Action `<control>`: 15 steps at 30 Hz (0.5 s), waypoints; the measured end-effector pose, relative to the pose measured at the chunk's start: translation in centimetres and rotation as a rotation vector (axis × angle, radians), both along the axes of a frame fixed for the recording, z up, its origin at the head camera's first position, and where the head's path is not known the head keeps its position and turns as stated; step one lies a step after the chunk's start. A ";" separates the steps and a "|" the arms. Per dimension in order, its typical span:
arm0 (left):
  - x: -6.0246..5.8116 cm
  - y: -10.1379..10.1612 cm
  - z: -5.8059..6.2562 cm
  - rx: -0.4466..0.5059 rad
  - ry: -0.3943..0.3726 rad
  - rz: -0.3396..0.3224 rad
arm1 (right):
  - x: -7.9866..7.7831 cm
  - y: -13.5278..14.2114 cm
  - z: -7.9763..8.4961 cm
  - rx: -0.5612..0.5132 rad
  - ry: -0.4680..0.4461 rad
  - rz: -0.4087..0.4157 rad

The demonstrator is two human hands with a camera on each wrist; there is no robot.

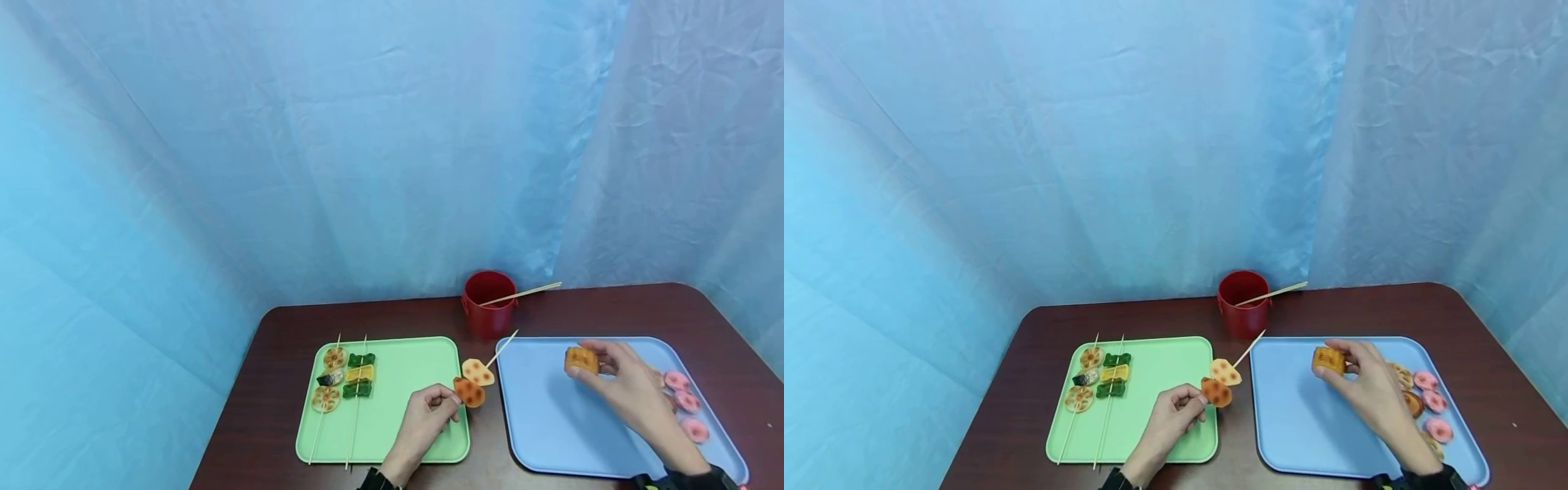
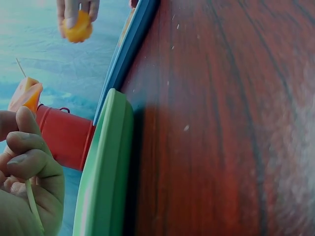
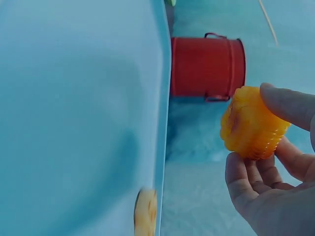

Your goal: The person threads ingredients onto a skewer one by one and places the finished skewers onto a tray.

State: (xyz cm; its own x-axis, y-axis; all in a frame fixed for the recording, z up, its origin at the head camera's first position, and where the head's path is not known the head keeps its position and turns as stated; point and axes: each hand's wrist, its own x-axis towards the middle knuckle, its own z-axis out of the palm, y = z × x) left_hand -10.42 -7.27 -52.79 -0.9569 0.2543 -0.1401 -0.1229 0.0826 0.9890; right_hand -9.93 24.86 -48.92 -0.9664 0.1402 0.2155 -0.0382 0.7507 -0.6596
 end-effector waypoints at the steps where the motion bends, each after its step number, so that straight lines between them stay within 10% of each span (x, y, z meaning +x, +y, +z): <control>1: 0.0 0.0 0.0 -0.001 0.000 0.000 | -0.1 -0.3 0.1 -0.019 0.012 0.004; 15: 0.4 0.4 0.1 -0.012 0.008 -0.021 | -0.7 -2.6 0.9 -0.245 -0.041 0.048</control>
State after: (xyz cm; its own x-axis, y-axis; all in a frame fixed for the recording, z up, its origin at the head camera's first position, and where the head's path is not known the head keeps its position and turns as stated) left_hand -9.99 -6.88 -52.71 -0.9524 0.2729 -0.1360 -0.1132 0.0975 0.9888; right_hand -10.64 22.23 -48.00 -0.9804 0.1370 0.1416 -0.0399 0.5658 -0.8236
